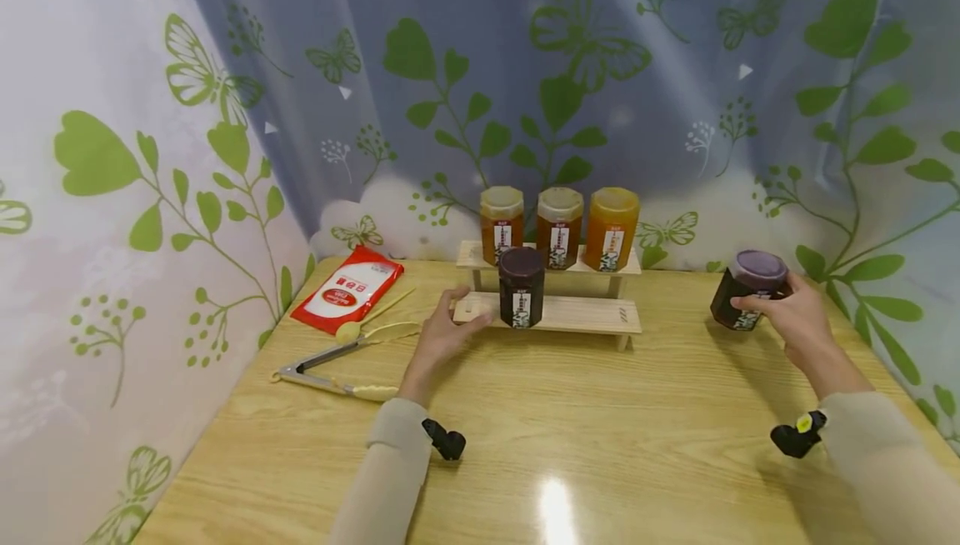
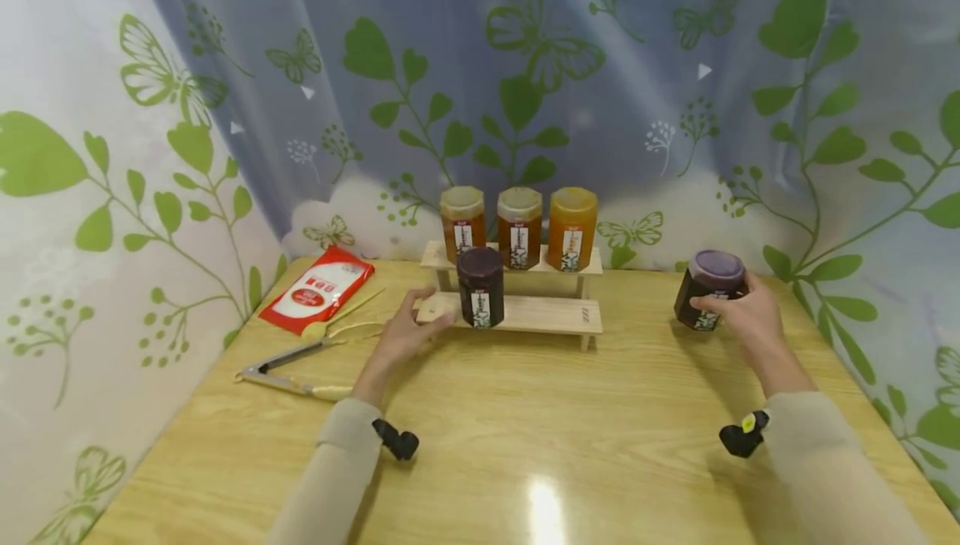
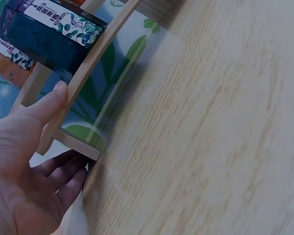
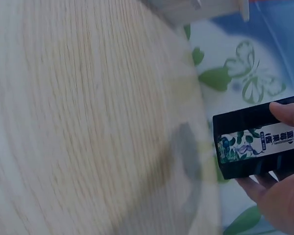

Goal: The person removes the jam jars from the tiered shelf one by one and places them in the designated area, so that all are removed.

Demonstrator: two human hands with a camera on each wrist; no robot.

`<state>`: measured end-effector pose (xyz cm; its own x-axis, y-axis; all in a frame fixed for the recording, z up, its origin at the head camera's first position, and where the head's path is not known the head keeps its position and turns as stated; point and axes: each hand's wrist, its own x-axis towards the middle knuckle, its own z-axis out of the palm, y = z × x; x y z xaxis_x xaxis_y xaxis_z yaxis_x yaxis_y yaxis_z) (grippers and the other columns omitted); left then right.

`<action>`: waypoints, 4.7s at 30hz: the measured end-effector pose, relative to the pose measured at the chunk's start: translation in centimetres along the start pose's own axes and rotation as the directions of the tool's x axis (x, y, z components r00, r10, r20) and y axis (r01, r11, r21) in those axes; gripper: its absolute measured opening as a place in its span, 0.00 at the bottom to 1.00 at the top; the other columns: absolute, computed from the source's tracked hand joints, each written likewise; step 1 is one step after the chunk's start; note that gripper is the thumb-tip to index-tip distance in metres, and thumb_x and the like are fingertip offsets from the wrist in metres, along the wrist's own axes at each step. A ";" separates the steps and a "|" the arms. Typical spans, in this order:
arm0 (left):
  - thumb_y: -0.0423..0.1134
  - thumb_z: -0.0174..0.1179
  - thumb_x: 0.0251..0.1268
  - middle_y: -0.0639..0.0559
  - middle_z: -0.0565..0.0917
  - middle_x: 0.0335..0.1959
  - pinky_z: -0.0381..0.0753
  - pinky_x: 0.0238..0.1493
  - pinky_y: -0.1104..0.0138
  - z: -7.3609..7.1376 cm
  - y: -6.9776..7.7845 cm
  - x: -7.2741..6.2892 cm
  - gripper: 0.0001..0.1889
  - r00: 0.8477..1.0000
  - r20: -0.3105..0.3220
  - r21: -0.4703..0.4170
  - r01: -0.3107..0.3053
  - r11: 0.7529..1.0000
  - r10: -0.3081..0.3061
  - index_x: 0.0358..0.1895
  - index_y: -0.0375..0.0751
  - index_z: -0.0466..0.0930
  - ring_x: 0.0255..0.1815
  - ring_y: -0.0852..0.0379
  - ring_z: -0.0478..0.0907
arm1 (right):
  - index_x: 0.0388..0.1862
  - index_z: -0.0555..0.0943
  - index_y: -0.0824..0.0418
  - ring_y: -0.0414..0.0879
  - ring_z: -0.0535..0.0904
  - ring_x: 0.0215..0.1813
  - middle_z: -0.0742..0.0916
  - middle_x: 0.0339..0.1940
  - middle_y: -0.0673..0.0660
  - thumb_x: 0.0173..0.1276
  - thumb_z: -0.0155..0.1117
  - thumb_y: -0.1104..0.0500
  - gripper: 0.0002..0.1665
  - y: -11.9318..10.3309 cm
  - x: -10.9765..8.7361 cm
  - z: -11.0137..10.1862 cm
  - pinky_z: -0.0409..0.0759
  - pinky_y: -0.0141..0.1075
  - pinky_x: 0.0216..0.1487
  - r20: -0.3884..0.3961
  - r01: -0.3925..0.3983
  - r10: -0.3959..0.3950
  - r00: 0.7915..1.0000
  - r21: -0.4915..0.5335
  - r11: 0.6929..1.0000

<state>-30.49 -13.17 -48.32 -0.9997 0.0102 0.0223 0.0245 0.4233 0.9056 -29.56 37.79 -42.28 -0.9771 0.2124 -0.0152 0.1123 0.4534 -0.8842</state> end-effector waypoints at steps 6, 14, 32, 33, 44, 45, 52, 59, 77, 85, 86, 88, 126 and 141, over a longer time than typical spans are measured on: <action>0.59 0.70 0.66 0.43 0.65 0.80 0.69 0.71 0.40 0.0 0.0 0.0 0.40 1.000 -0.005 0.012 -0.003 1.000 0.003 0.78 0.57 0.65 0.77 0.34 0.64 | 0.86 0.49 0.64 0.69 0.58 0.79 0.58 0.83 0.71 0.72 0.71 0.49 0.57 1.6 1.1 -0.5 0.63 0.61 0.75 -0.031 -0.035 0.036 0.999 0.027 0.999; 0.58 0.71 0.66 0.43 0.67 0.79 0.69 0.70 0.41 0.4 0.1 0.0 0.40 1.000 -0.005 0.001 0.002 1.000 -0.002 0.77 0.56 0.66 0.77 0.36 0.65 | 0.87 0.37 0.62 0.72 0.48 0.82 0.49 0.85 0.71 0.74 0.68 0.48 0.61 3.5 1.9 -2.0 0.55 0.65 0.77 -0.038 -0.126 0.127 0.991 0.031 0.992; 0.59 0.71 0.65 0.45 0.66 0.80 0.72 0.68 0.42 0.2 0.0 -0.2 0.39 0.999 -0.018 -0.022 0.034 0.999 -0.035 0.77 0.62 0.66 0.75 0.37 0.68 | 0.86 0.30 0.52 0.65 0.38 0.84 0.40 0.86 0.62 0.73 0.70 0.46 0.66 4.6 3.0 -3.0 0.60 0.52 0.79 0.002 -0.191 0.192 0.981 0.128 0.973; 0.59 0.71 0.65 0.46 0.66 0.80 0.72 0.68 0.42 0.2 0.1 -0.3 0.39 0.999 -0.019 -0.023 0.037 0.999 -0.038 0.77 0.63 0.66 0.75 0.37 0.68 | 0.85 0.29 0.52 0.65 0.36 0.84 0.38 0.86 0.62 0.73 0.70 0.47 0.66 4.7 3.0 -3.0 0.54 0.55 0.81 0.014 -0.185 0.185 0.983 0.142 0.972; 0.57 0.70 0.67 0.45 0.65 0.80 0.72 0.68 0.42 0.1 0.3 -0.5 0.38 0.999 -0.024 -0.026 0.026 0.999 -0.027 0.77 0.63 0.66 0.75 0.36 0.68 | 0.86 0.29 0.51 0.46 0.40 0.86 0.42 0.88 0.55 0.78 0.64 0.51 0.60 6.0 2.7 -2.8 0.48 0.36 0.82 0.103 -0.055 0.036 0.994 0.191 0.980; 0.57 0.70 0.67 0.45 0.65 0.80 0.72 0.68 0.41 0.1 0.3 -0.5 0.38 0.999 -0.023 -0.025 0.023 0.999 -0.024 0.77 0.63 0.66 0.76 0.36 0.67 | 0.87 0.30 0.50 0.44 0.45 0.85 0.44 0.88 0.53 0.78 0.65 0.51 0.61 6.1 2.7 -2.9 0.50 0.34 0.81 0.105 -0.050 0.028 0.994 0.209 0.977; 0.58 0.71 0.66 0.46 0.64 0.81 0.69 0.71 0.41 0.1 0.2 -0.5 0.38 1.000 -0.025 -0.024 0.018 1.000 -0.018 0.77 0.63 0.66 0.79 0.36 0.63 | 0.77 0.49 0.38 0.34 0.67 0.70 0.66 0.75 0.41 0.75 0.69 0.56 0.47 6.4 2.5 -3.3 0.61 0.24 0.72 0.104 -0.023 -0.009 0.995 0.304 0.952; 0.58 0.71 0.66 0.45 0.66 0.80 0.70 0.70 0.41 0.3 0.2 -0.5 0.38 1.000 -0.025 -0.014 0.019 1.000 -0.019 0.77 0.62 0.66 0.78 0.37 0.65 | 0.87 0.34 0.48 0.37 0.39 0.85 0.55 0.86 0.46 0.76 0.66 0.56 0.59 4.0 2.0 -4.7 0.35 0.33 0.81 0.101 -0.048 0.007 0.995 0.402 0.914; 0.58 0.71 0.66 0.44 0.65 0.80 0.67 0.72 0.39 -0.1 0.1 -0.4 0.39 0.999 -0.038 0.000 0.025 1.000 -0.025 0.78 0.61 0.65 0.78 0.34 0.64 | 0.79 0.61 0.44 0.22 0.71 0.62 0.76 0.63 0.34 0.77 0.62 0.67 0.38 -2.0 1.0 -2.7 0.63 0.19 0.67 0.133 0.184 -0.286 0.949 0.502 0.845; 0.59 0.70 0.66 0.43 0.66 0.80 0.69 0.70 0.40 0.5 0.1 -0.4 0.39 0.999 -0.029 -0.008 0.022 1.000 -0.022 0.78 0.60 0.65 0.77 0.35 0.65 | 0.83 0.57 0.46 0.30 0.65 0.73 0.73 0.72 0.40 0.80 0.60 0.62 0.39 -4.6 -0.8 1.4 0.29 0.49 0.83 0.278 0.187 -0.332 0.901 0.440 0.878; 0.59 0.70 0.66 0.43 0.66 0.80 0.69 0.70 0.40 0.5 0.1 -0.4 0.39 0.999 -0.032 -0.009 0.026 1.000 -0.027 0.78 0.61 0.65 0.77 0.35 0.65 | 0.84 0.56 0.47 0.34 0.63 0.76 0.72 0.73 0.41 0.81 0.60 0.62 0.40 -5.0 -1.0 2.1 0.32 0.49 0.83 0.295 0.191 -0.340 0.893 0.435 0.880; 0.59 0.70 0.66 0.43 0.66 0.80 0.69 0.70 0.41 0.5 0.1 -0.3 0.39 0.999 -0.038 -0.010 0.030 0.999 -0.030 0.78 0.61 0.66 0.77 0.36 0.65 | 0.84 0.56 0.48 0.40 0.61 0.79 0.72 0.74 0.42 0.81 0.60 0.62 0.40 -5.6 -1.4 3.4 0.42 0.48 0.83 0.325 0.205 -0.354 0.877 0.413 0.887; 0.60 0.71 0.65 0.46 0.65 0.80 0.67 0.72 0.40 0.3 0.0 -0.5 0.40 0.998 -0.041 -0.007 0.040 0.999 -0.040 0.78 0.63 0.66 0.78 0.36 0.64 | 0.82 0.59 0.62 0.57 0.63 0.80 0.68 0.80 0.63 0.79 0.63 0.61 0.39 -9.9 -3.4 16.0 0.71 0.32 0.68 0.492 0.163 -0.384 0.781 0.434 0.886; 0.60 0.71 0.65 0.45 0.68 0.79 0.70 0.69 0.41 0.5 0.2 -0.2 0.40 0.999 -0.049 0.000 0.020 1.000 -0.020 0.78 0.60 0.66 0.75 0.37 0.68 | 0.82 0.60 0.62 0.60 0.62 0.81 0.68 0.80 0.64 0.75 0.67 0.63 0.42 -10.9 -2.8 19.1 0.61 0.55 0.79 0.487 0.139 -0.391 0.781 0.474 0.869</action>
<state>-30.30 -12.63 -48.31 -0.9988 -0.0428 0.0255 0.0050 0.4230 0.9061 -31.54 15.67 -41.51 -0.8949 -0.4333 0.1063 -0.1243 0.0134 -0.9922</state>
